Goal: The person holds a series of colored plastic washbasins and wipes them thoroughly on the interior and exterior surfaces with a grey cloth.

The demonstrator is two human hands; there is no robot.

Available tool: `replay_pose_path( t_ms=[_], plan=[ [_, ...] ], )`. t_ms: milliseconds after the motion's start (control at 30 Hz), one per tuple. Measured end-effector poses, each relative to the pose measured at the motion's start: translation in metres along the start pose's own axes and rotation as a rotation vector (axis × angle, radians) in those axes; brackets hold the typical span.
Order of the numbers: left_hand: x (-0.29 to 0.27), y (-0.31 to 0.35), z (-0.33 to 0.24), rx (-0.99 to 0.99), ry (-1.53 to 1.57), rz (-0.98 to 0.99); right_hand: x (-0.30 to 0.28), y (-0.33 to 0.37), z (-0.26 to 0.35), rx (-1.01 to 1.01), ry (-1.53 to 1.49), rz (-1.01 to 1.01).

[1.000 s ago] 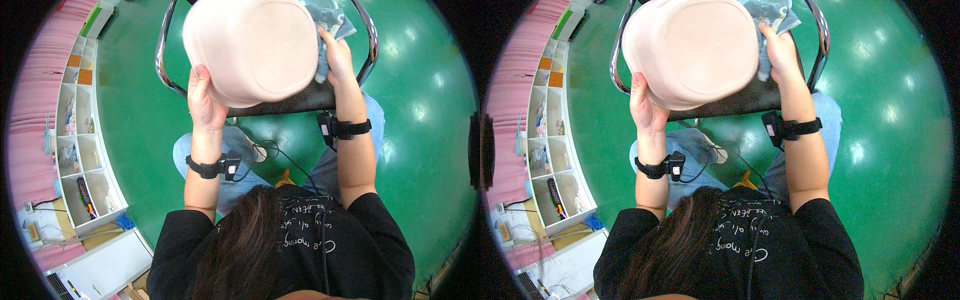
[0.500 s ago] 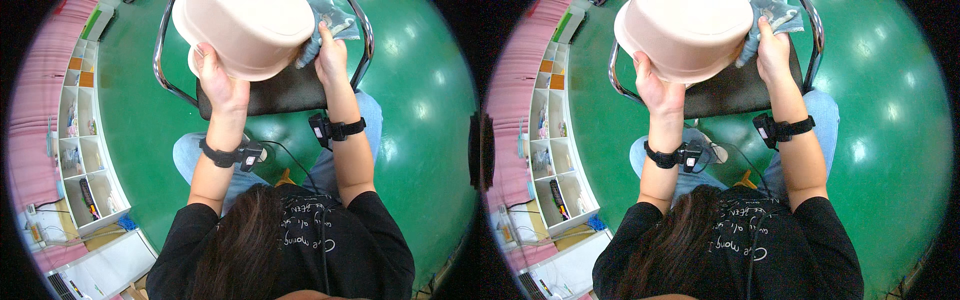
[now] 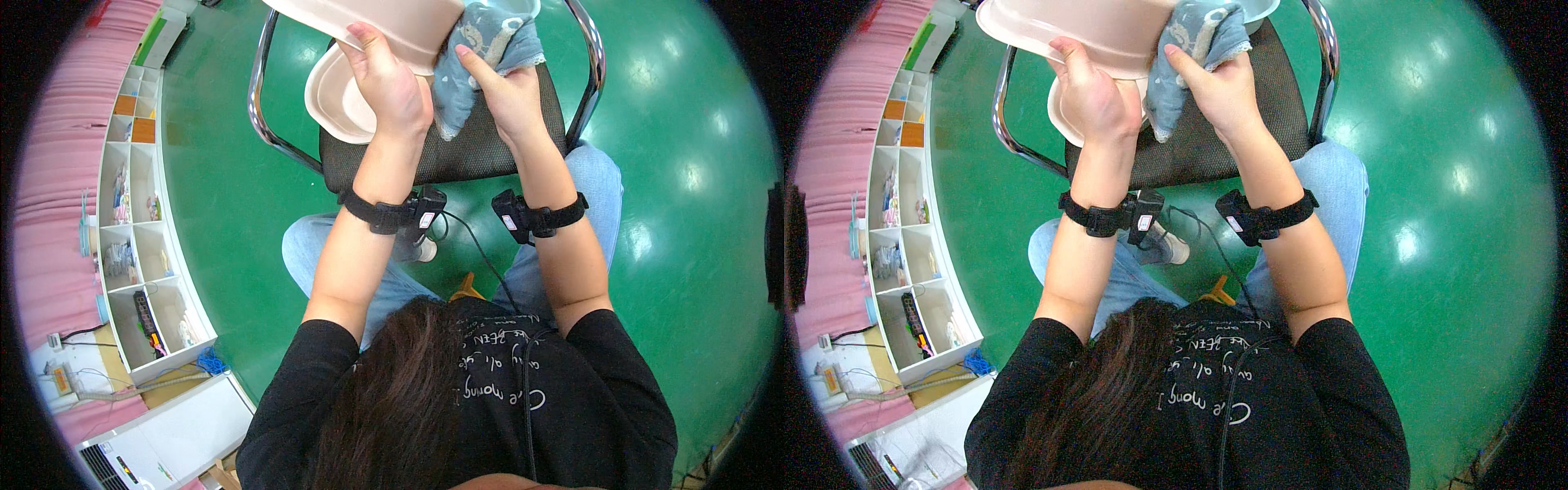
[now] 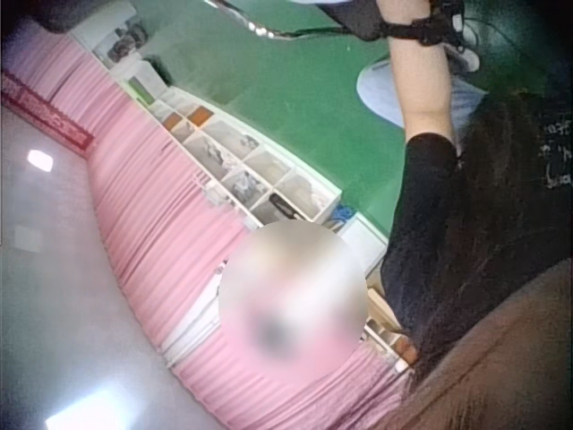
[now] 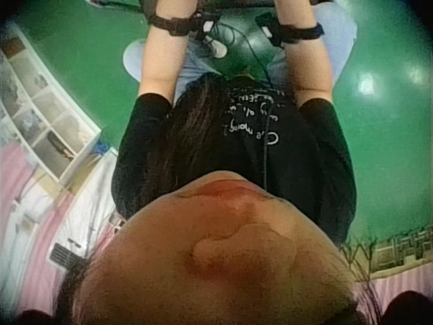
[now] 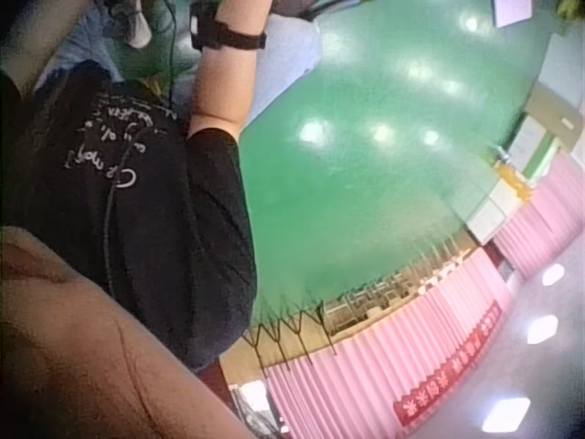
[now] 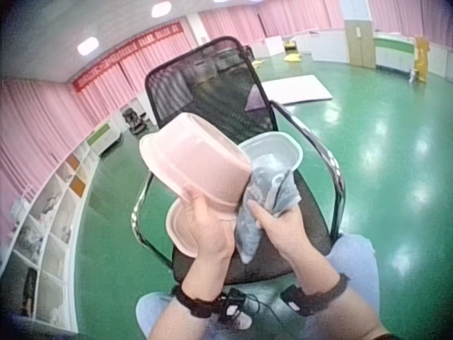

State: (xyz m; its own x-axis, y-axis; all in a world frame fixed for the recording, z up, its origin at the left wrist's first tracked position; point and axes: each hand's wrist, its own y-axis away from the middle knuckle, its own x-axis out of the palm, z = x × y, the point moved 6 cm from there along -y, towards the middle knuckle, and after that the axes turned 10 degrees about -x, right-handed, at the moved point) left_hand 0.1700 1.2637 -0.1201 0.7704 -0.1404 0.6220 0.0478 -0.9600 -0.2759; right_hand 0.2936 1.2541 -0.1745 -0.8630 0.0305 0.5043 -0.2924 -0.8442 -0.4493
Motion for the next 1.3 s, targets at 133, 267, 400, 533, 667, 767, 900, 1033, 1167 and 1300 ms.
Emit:
replay_pose_path(
  t_ms=[133, 267, 400, 533, 667, 767, 900, 1033, 1167, 1300],
  plan=[
    [-0.02, -0.004, 0.015, -0.013, -0.218, -0.063, 0.008, 0.006, 0.003, -0.044, 0.022, 0.089],
    [-0.035, 0.002, 0.02, -0.014, -0.555, -0.219, 0.01, 0.008, 0.011, -0.019, 0.05, 0.115],
    [-0.008, 0.01, 0.005, 0.302, -0.601, 0.142, 0.006, 0.005, 0.02, 0.044, -0.051, 0.067],
    [-0.021, 0.015, 0.003, 0.278, -1.041, 0.112, -0.008, 0.0, 0.024, 0.103, -0.045, -0.011],
    [-0.027, 0.028, -0.004, 0.17, -1.231, 0.242, -0.044, -0.016, 0.028, -0.013, 0.042, -0.156],
    [-0.039, 0.039, -0.014, 0.257, -1.452, 0.338, -0.047, -0.02, 0.048, -0.156, 0.062, -0.26],
    [-0.04, 0.06, -0.026, 0.326, -1.846, 0.675, -0.058, -0.026, 0.055, -0.13, -0.172, -0.303],
    [-0.055, 0.07, -0.028, 0.335, -1.844, 0.761, -0.062, -0.026, 0.038, -0.057, -0.054, -0.3],
    [-0.062, 0.074, -0.032, 0.302, -1.874, 0.756, -0.047, -0.023, 0.031, -0.072, -0.06, -0.21],
    [-0.047, 0.075, -0.041, 0.261, -1.832, 0.771, -0.044, -0.017, 0.022, -0.083, 0.135, -0.115]
  ],
)
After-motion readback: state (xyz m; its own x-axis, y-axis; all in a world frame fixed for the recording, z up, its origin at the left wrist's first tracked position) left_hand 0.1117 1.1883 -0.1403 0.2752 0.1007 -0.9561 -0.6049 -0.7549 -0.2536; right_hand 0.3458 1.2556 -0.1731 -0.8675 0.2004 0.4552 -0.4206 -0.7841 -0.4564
